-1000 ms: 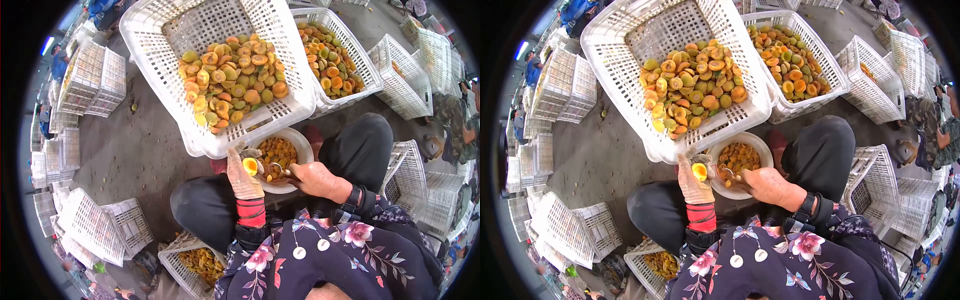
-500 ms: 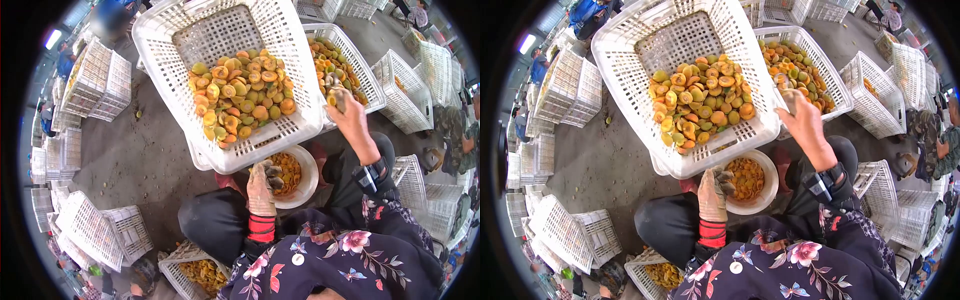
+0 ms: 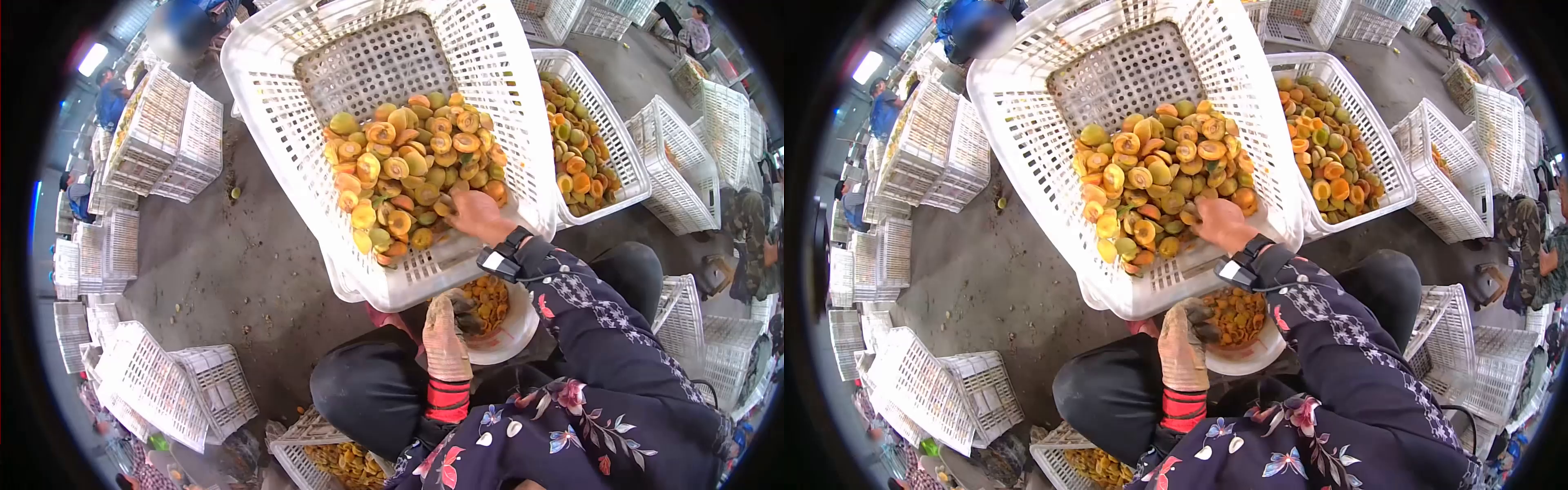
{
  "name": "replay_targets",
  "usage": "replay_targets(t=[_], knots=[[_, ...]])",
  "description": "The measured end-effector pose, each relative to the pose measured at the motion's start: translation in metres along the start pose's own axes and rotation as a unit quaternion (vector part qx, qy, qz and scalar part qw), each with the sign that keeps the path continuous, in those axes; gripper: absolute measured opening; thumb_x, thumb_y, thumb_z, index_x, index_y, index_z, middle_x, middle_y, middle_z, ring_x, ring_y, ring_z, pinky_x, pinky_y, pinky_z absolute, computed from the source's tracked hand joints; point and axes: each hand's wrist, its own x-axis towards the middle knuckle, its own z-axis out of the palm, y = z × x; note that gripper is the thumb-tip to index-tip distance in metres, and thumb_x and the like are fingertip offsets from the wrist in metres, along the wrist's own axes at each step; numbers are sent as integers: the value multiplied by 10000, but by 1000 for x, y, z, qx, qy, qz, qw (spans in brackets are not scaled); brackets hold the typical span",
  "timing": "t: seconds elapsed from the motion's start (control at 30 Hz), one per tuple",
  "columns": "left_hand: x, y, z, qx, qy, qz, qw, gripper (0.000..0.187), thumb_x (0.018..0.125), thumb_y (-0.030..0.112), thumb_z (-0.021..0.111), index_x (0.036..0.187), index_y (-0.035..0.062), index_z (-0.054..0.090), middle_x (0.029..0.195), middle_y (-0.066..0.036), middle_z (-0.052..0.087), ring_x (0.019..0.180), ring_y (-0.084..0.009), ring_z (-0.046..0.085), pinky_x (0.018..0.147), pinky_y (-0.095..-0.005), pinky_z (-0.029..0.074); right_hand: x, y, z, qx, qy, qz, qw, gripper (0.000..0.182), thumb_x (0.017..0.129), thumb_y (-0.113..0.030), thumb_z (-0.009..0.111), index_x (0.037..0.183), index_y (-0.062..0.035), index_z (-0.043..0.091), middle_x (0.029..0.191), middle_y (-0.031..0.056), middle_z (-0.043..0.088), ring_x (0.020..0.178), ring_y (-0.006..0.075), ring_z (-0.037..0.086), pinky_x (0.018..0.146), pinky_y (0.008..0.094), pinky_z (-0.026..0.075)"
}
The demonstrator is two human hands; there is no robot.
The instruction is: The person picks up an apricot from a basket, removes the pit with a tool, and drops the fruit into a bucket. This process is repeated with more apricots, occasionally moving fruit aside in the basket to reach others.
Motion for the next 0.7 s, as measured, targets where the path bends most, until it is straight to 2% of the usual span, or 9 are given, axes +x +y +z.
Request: replay_targets(t=[0.1, 0.17, 0.23, 0.3, 0.37, 0.4, 0.47, 0.57, 0.7], knots=[[9, -11, -9, -21, 14, 22, 999, 401, 1017, 334, 495, 1257, 18, 553, 1144, -113, 636, 935, -184, 638, 789, -324, 533, -29, -11, -29, 159, -23, -3, 987, 361, 838, -241, 684, 1077, 14, 594, 716, 142, 620, 651, 287, 621, 591, 406, 483], [7, -10, -10, -46, 26, 22, 998, 455, 1020, 376, 481, 1301, 21, 520, 1187, -121, 619, 977, -195, 631, 811, -336, 530, -82, -51, -76, 420, -178, 51, 889, 354, 858, -300, 683, 1039, -4, 614, 663, 15, 562, 552, 104, 531, 487, 270, 415], [2, -3, -6, -93, -6, 42, 995, 418, 1064, 255, 381, 1360, -30, 454, 1285, -144, 547, 1149, -219, 558, 1017, -341, 437, -123, -66, -78, 575, -269, 99, 766, 312, 872, -311, 680, 1027, -45, 627, 660, -60, 517, 519, 14, 448, 452, 200, 331], [6, -4, -8, -75, -65, 60, 993, 453, 1075, 304, 334, 1361, -26, 457, 1294, -152, 547, 1178, -236, 549, 1024, -347, 439, -153, -72, -72, 583, -308, 84, 747, 346, 891, -210, 620, 1186, -31, 594, 701, -32, 537, 529, 22, 459, 463, 188, 360], [-5, 10, 3, -118, -97, -6, 988, 454, 1071, 337, 345, 1290, -21, 519, 1229, -131, 587, 1114, -217, 579, 984, -337, 466, -176, -82, -61, 496, -146, 71, 853, 343, 891, -183, 619, 1189, -21, 573, 711, -3, 569, 539, 74, 500, 486, 255, 419], [-7, 8, 3, -117, -99, -8, 988, 454, 1071, 337, 345, 1290, -21, 519, 1229, -131, 587, 1114, -217, 579, 984, -337, 466, -182, -79, -50, 497, -144, 72, 853, 343, 891, -183, 619, 1189, -21, 573, 711, -3, 569, 539, 74, 500, 486, 255, 419], [-8, 1, 2, -18, -86, 41, 995, 475, 1058, 390, 371, 1216, -16, 561, 1141, -106, 620, 1034, -193, 599, 927, -319, 492, -190, -69, -27, 324, 161, -131, 923, 279, 886, -184, 633, 1097, -13, 571, 726, 130, 613, 533, 248, 581, 528, 368, 468], [-22, 15, 9, -15, -81, 57, 995, 491, 1043, 426, 402, 1185, -16, 562, 1070, -103, 629, 937, -192, 623, 839, -317, 527, -216, -79, -67, 245, 90, -100, 960, 262, 901, -228, 633, 1035, -20, 545, 713, 214, 609, 592, 380, 612, 563, 434, 489], [-33, 29, 17, -96, -77, -19, 992, 554, 1013, 506, 428, 1141, -17, 560, 831, -129, 647, 652, -211, 638, 634, -320, 548, -249, -86, -83, 98, -52, -119, 987, 286, 909, -297, 608, 934, -32, 503, 622, 179, 598, 610, 396, 627, 560, 480, 496]])
